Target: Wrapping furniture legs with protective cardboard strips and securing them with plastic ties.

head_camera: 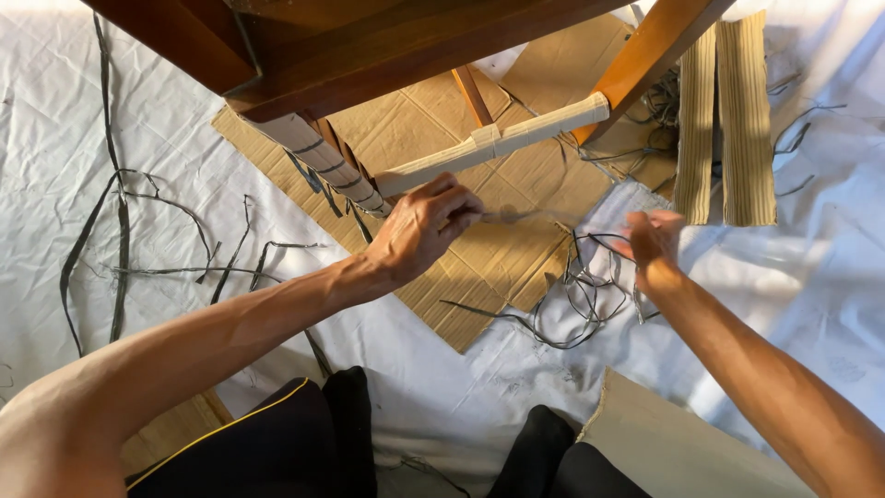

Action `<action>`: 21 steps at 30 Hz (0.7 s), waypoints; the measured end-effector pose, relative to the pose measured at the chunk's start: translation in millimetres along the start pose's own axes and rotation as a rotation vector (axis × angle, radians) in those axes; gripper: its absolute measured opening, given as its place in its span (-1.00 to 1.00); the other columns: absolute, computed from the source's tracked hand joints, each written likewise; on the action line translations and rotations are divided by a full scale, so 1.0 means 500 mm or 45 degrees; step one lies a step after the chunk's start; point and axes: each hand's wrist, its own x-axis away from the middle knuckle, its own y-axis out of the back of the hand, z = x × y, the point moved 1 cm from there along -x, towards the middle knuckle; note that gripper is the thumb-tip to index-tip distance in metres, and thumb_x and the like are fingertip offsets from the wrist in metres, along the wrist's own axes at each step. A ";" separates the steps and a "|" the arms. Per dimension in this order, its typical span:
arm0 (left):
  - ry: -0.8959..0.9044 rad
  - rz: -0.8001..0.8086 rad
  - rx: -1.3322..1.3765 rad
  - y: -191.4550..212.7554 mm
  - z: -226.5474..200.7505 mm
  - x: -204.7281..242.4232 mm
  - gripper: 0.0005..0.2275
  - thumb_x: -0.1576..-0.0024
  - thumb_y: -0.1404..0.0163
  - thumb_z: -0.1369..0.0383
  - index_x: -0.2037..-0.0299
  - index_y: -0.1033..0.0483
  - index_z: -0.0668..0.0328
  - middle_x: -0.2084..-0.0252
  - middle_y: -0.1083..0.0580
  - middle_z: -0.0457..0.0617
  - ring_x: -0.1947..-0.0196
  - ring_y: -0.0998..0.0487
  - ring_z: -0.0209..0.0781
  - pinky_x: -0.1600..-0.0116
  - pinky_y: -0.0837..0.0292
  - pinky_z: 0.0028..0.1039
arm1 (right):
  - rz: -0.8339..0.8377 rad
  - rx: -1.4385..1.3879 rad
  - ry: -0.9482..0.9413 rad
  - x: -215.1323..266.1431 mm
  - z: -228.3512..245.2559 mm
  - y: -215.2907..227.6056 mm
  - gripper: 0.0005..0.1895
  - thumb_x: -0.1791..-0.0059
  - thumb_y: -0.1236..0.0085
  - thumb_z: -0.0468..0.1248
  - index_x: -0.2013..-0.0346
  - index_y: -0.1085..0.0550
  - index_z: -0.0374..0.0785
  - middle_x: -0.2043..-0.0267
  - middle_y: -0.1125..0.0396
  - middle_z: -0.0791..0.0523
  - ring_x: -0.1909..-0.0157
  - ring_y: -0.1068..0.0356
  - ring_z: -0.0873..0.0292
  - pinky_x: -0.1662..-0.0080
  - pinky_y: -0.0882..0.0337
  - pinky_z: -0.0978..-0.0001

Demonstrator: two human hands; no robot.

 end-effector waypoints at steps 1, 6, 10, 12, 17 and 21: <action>0.041 0.057 -0.028 0.004 0.002 0.004 -0.93 -0.17 -0.13 0.50 0.18 -0.57 0.27 0.23 -0.48 0.03 0.31 -0.56 -0.05 0.23 -0.51 -0.29 | -0.077 0.240 0.267 -0.017 -0.017 0.020 -0.61 -0.03 -0.07 -0.29 -0.09 -0.18 -0.31 -0.11 -0.18 -0.16 -0.09 -0.24 -0.18 -0.03 -0.31 -0.01; 0.000 0.206 0.223 -0.050 -0.007 0.013 -0.93 -0.20 -0.13 0.45 0.17 -0.55 0.24 0.17 -0.49 -0.01 0.29 -0.60 -0.16 0.20 -0.61 -0.37 | 0.101 0.656 1.099 0.072 0.094 -0.030 -0.49 -0.16 -0.04 -0.16 -0.29 -0.21 -0.41 -0.35 -0.06 -0.25 -0.38 -0.09 -0.20 -0.34 -0.17 -0.05; -0.043 -0.031 0.451 -0.050 -0.041 -0.034 -0.90 -0.21 -0.16 0.45 0.13 -0.56 0.26 0.17 -0.52 -0.02 0.20 -0.62 -0.23 0.10 -0.62 -0.39 | 1.107 -0.305 0.384 0.236 0.215 -0.156 -0.56 -0.18 0.27 -0.02 -0.16 -0.32 -0.29 0.00 -0.33 0.14 -0.13 -0.34 0.28 -0.23 -0.33 0.42; 0.002 -0.108 0.438 -0.029 -0.010 -0.063 -0.89 -0.19 -0.15 0.48 0.13 -0.55 0.28 0.18 -0.52 0.00 0.20 -0.61 -0.23 0.10 -0.61 -0.40 | 1.083 -0.214 0.292 0.270 0.201 -0.167 -0.60 -0.20 0.26 -0.03 -0.02 -0.39 -0.28 0.28 -0.26 0.15 0.21 -0.25 0.29 0.10 -0.29 0.43; 0.193 -0.382 0.500 0.007 0.083 -0.071 -0.96 -0.29 -0.08 0.48 0.14 -0.49 0.26 0.20 -0.53 -0.06 0.22 -0.66 -0.35 0.10 -0.70 -0.50 | 0.919 -0.134 0.182 0.257 0.124 -0.146 -0.64 -0.24 0.18 -0.09 0.20 -0.45 -0.29 0.56 -0.08 0.27 0.52 0.00 0.39 0.46 -0.05 0.49; 0.334 -0.474 0.362 0.014 0.126 -0.071 -0.95 -0.27 -0.07 0.46 0.16 -0.50 0.27 0.27 -0.55 -0.07 0.31 -0.62 -0.35 0.19 -0.65 -0.52 | 0.725 0.372 0.644 0.252 0.105 -0.108 -0.70 -0.21 0.12 -0.13 0.25 -0.42 -0.28 0.56 -0.11 0.28 0.54 -0.05 0.40 0.45 -0.09 0.47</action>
